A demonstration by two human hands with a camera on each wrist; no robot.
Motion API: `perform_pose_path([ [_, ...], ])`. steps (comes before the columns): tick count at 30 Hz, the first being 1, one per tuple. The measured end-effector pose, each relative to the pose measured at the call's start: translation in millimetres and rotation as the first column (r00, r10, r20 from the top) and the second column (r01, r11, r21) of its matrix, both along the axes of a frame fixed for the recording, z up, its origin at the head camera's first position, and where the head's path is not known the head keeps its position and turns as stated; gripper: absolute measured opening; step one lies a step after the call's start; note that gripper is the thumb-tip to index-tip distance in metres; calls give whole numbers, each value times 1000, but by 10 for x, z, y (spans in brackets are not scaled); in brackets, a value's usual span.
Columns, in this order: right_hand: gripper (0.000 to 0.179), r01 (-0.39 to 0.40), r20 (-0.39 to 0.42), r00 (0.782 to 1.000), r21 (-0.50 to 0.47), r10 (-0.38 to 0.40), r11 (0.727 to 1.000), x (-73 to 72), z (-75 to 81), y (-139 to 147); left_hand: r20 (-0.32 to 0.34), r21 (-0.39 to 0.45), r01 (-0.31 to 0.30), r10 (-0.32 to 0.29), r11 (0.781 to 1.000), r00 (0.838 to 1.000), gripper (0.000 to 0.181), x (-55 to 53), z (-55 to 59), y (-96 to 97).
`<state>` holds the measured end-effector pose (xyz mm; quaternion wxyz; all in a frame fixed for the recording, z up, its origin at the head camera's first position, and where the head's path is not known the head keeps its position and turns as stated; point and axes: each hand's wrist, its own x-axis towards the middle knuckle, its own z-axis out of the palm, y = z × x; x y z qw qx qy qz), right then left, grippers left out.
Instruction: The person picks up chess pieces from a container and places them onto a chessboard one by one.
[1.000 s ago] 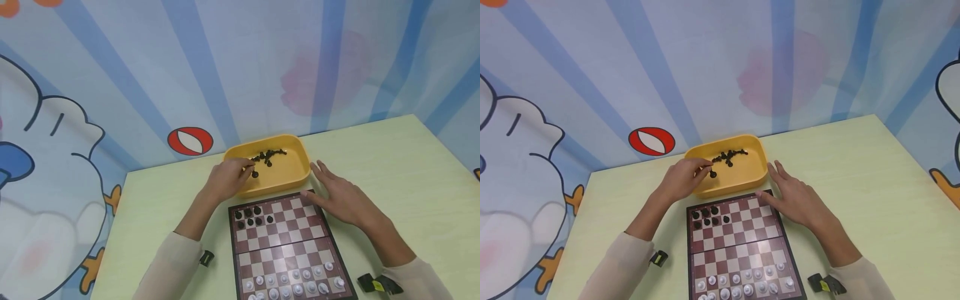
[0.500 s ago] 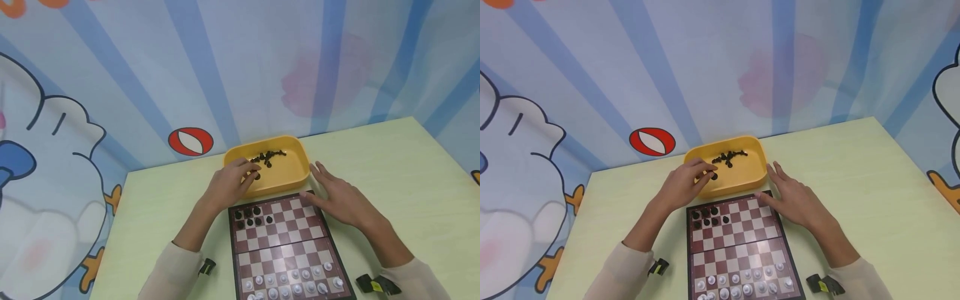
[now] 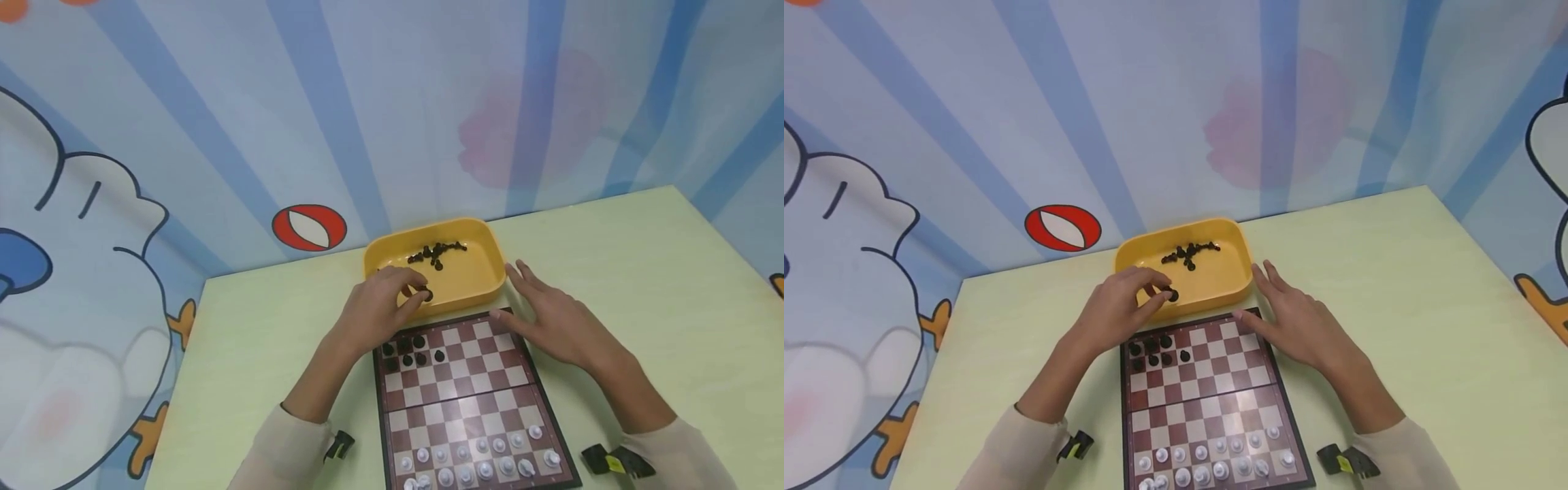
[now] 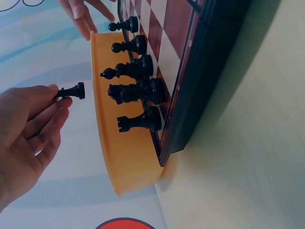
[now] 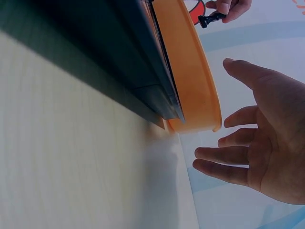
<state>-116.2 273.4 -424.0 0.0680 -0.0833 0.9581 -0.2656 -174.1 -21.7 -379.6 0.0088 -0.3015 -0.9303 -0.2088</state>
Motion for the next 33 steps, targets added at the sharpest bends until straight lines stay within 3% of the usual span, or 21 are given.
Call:
perform_pose_path([
  [18,97,-3,-14,1000,2,3,1000,-19,20,-3,-20,3,62,-62,998,998,19,196,-12,4],
  [25,98,10,2,1000,1,-10,1000,-33,37,-8,-8,-57,99,-100,993,995,17,188,-72,16],
  [33,97,3,-7,1000,-1,-3,1000,-46,36,-31,11,-116,91,-90,989,996,19,199,-159,12],
])
